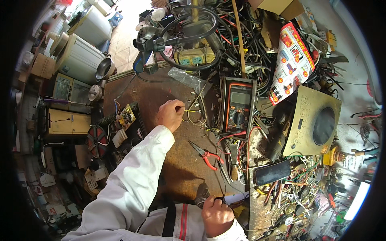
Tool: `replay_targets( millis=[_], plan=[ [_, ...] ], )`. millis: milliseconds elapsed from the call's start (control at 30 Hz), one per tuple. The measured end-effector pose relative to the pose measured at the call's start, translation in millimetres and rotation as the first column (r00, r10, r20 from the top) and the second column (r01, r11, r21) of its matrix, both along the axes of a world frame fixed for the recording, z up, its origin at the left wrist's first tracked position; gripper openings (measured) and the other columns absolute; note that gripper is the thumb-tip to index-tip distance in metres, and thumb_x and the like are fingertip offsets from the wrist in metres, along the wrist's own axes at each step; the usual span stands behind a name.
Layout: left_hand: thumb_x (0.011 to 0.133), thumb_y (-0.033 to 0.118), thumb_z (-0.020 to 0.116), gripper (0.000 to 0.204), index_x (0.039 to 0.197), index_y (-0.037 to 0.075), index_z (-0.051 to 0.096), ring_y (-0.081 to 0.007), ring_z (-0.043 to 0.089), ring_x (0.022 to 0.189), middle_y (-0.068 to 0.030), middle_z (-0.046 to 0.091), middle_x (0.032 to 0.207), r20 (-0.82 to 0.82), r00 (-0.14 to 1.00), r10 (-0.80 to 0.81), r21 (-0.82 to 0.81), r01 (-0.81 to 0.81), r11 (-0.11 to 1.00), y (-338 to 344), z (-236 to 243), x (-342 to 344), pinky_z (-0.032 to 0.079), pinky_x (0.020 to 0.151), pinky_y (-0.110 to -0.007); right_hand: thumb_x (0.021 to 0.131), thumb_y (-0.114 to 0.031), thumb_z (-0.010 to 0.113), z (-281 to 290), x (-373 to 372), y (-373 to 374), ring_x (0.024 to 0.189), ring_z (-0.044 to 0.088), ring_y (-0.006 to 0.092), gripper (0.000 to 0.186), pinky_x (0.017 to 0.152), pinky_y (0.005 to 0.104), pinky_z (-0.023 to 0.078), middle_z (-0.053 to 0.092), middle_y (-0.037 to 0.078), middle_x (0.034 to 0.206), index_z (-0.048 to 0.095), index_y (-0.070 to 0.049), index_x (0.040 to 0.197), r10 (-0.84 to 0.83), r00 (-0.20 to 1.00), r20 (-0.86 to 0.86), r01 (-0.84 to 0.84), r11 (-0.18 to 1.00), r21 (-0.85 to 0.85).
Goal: The person works on an open electronic device on a cluttered workbench, using a soldering iron and pliers to heat and cut wires on a circuit board. They repeatedly adjust components and wires while the device remains on the table.
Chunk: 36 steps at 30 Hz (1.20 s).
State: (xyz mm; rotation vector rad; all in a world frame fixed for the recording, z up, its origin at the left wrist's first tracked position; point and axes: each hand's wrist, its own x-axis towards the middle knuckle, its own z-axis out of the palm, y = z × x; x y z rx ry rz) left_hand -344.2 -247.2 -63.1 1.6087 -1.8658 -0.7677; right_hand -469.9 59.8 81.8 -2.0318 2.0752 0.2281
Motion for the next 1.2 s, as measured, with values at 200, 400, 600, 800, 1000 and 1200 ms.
replay_targets(
  millis=[200, 400, 600, 800, 1000, 1200],
  plan=[
    [0.08, 0.0, 0.075, 0.017, 0.097, 0.004, 0.074, -0.0312, 0.071, 0.088, -0.0146, 0.071, 0.094, 0.093, 0.991, -0.093, 0.004, 0.094, 0.996, -25.5, -32.0, 7.3, 0.056, 0.078, -0.04, 0.085, -0.012, 0.063, -2.9, 3.3, 0.8, 0.055, 0.064, 0.0234, 0.016, 0.047, 0.0359, 0.051, 0.059, 0.008, 0.071, 0.064, -0.002, 0.099, -0.028, 0.999, -0.028, 0.028, 0.999, 0.014],
    [0.079, -0.011, 0.074, 0.024, 0.1, 0.0, 0.072, -0.0233, 0.071, 0.088, -0.0117, 0.068, 0.104, -0.081, 0.973, -0.216, 0.222, 0.228, 0.948, -31.0, -27.9, 15.0, 0.057, 0.077, -0.035, 0.086, -0.011, 0.063, -1.8, -1.2, 3.0, 0.056, 0.064, 0.0243, 0.018, 0.048, 0.0363, 0.051, 0.059, 0.009, 0.072, 0.064, -0.001, 0.101, -0.039, 0.999, 0.01, 0.038, 0.998, 0.044],
    [0.082, -0.002, 0.076, 0.018, 0.098, 0.005, 0.073, -0.028, 0.07, 0.089, -0.0114, 0.067, 0.097, 0.115, 0.938, -0.327, 0.109, 0.315, 0.943, -25.4, -23.8, 14.9, 0.055, 0.079, -0.038, 0.084, -0.01, 0.064, 2.0, -3.5, -0.2, 0.057, 0.065, 0.0256, 0.023, 0.049, 0.0371, 0.052, 0.06, 0.011, 0.075, 0.062, 0.001, 0.104, -0.041, 0.996, 0.085, 0.036, 0.998, 0.057],
    [0.086, 0.0, 0.068, 0.012, 0.095, 0.006, 0.073, -0.0258, 0.071, 0.082, -0.0117, 0.069, 0.087, 0.182, 0.923, -0.339, -0.004, 0.345, 0.939, -19.5, -13.5, 15.0, 0.055, 0.074, -0.036, 0.083, -0.011, 0.07, -7.4, 0.5, 2.1, 0.052, 0.062, 0.0213, 0.011, 0.045, 0.0354, 0.051, 0.054, 0.006, 0.066, 0.063, -0.004, 0.089, 0.003, 1.0, 0.025, -0.001, 0.999, -0.042],
    [0.09, 0.002, 0.07, 0.012, 0.101, -0.002, 0.074, -0.0122, 0.072, 0.077, -0.0062, 0.075, 0.086, -0.455, 0.888, -0.067, 0.353, 0.248, 0.902, 44.1, 59.6, 71.9, 0.055, 0.068, -0.028, 0.078, -0.014, 0.074, 12.1, -6.8, -8.5, 0.063, 0.068, 0.0363, 0.045, 0.056, 0.0445, 0.056, 0.066, 0.017, 0.084, 0.059, 0.004, 0.117, -0.064, 0.943, 0.328, 0.038, 0.996, 0.086],
    [0.094, 0.008, 0.069, 0.02, 0.108, -0.005, 0.071, -0.0134, 0.064, 0.076, -0.0086, 0.07, 0.086, -0.653, 0.618, 0.438, 0.686, 0.236, 0.688, 168.1, 117.7, 188.4, 0.052, 0.073, -0.029, 0.078, -0.008, 0.084, 45.3, 31.6, -9.0, 0.075, 0.072, 0.0221, 0.048, 0.073, 0.0342, 0.057, 0.075, 0.014, 0.094, 0.065, 0.003, 0.121, -0.501, 0.462, 0.732, 0.413, 0.852, 0.322]
  ],
)
